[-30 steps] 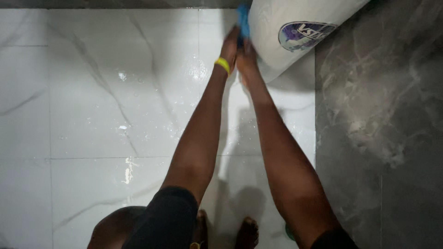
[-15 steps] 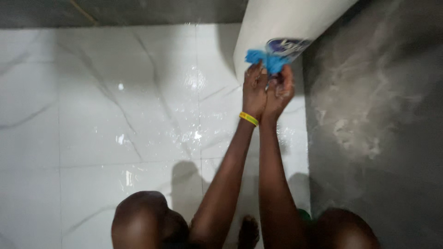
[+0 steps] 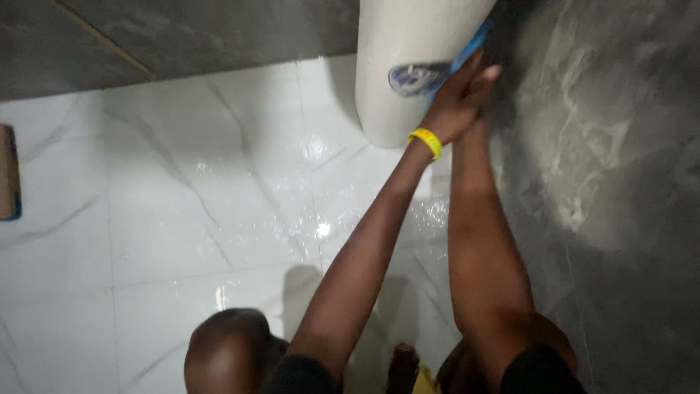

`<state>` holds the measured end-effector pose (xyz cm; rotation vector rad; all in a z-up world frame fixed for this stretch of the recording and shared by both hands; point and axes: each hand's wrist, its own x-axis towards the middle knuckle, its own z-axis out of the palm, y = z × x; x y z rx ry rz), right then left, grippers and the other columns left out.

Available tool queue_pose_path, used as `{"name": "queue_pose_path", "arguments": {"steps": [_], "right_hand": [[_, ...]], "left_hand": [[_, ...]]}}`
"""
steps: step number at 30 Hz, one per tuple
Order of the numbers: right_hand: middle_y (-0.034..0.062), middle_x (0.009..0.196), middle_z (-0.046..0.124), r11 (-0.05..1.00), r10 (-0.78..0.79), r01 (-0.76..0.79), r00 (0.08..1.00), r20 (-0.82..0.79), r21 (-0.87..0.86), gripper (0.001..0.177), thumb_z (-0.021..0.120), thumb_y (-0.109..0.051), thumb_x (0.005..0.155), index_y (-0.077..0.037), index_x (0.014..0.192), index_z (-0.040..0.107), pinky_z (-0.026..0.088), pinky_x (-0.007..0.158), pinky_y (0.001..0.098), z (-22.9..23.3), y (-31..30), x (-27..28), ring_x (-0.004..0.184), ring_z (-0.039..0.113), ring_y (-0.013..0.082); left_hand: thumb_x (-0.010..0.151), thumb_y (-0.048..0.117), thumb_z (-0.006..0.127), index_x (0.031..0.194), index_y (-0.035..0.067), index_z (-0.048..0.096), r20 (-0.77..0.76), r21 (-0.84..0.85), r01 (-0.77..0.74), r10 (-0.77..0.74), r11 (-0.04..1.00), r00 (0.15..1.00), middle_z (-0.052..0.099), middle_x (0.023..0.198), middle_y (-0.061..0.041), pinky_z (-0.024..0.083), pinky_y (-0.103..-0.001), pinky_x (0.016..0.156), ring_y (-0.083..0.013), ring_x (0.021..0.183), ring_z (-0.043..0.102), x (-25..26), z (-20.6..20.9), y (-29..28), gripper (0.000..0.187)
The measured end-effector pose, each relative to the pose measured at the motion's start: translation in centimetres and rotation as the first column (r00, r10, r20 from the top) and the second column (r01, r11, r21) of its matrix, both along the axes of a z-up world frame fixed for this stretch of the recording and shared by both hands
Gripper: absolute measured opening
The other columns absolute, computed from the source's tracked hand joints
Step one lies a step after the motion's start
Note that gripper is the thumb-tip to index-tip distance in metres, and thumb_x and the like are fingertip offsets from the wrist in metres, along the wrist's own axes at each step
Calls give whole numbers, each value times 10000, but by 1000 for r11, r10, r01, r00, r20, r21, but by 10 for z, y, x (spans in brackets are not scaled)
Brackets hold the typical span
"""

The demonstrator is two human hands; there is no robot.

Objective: The person wipes a toilet tank with a blue cloth, applies soap to a sink from a red bowl, and scrubs the sink basin and faucet before wiping the sink pedestal.

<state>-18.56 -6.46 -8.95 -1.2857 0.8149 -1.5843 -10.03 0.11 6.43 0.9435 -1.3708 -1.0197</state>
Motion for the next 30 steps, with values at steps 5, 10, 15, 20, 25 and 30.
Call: {"name": "queue_pose_path", "arguments": {"steps": [5,10,15,20,25,30], "right_hand": [[68,1520,527,993,-112,116,987,-117,25,513,467,-334,1176,-50,1598,400,412,1178,264,-29,19,-5,1354,524,150],[94,1524,517,991,-9,-3,995,-96,-133,527,450,-342,1182,-25,1598,387,418,1168,288,26,-55,-21,1354,523,180],[120,1528,507,979,206,-204,968,145,-30,542,433,-350,1188,-1,1599,375,424,1158,312,13,-42,-2,1354,522,211],[153,1532,505,974,-170,188,975,-141,126,563,456,-345,1140,24,1557,379,439,1142,337,-19,24,33,1356,536,255],[170,1482,434,900,-381,375,925,-17,221,680,665,-238,992,19,1516,316,471,1059,396,49,47,65,1284,525,267],[180,1275,638,889,-410,424,905,-110,172,404,716,-79,999,55,1349,564,529,1028,366,205,74,68,1131,616,254]], "left_hand": [[1087,416,544,1611,69,391,17,36,-120,120,992,993,511,1599,-204,373,-396,1263,-316,1517,477,21,-36,67,647],[1117,461,513,1634,133,370,-18,-96,-130,129,987,992,492,1622,-201,381,-391,1285,-296,1529,463,30,18,52,629],[1091,482,568,1592,149,444,-43,-80,36,-39,996,998,548,1597,-192,367,-393,1250,-306,1511,480,26,19,21,614],[1052,309,626,1431,90,611,8,106,-105,105,989,994,655,1374,-166,480,-374,1075,-260,1270,616,47,-49,46,438],[1040,120,633,1304,36,628,-127,138,-416,433,899,892,702,1213,-132,520,-360,1023,-225,1132,664,48,-14,52,277],[962,-9,667,1316,3,572,-380,227,-343,407,911,830,655,1217,-150,524,-337,980,-200,1106,631,46,113,53,367]]}}
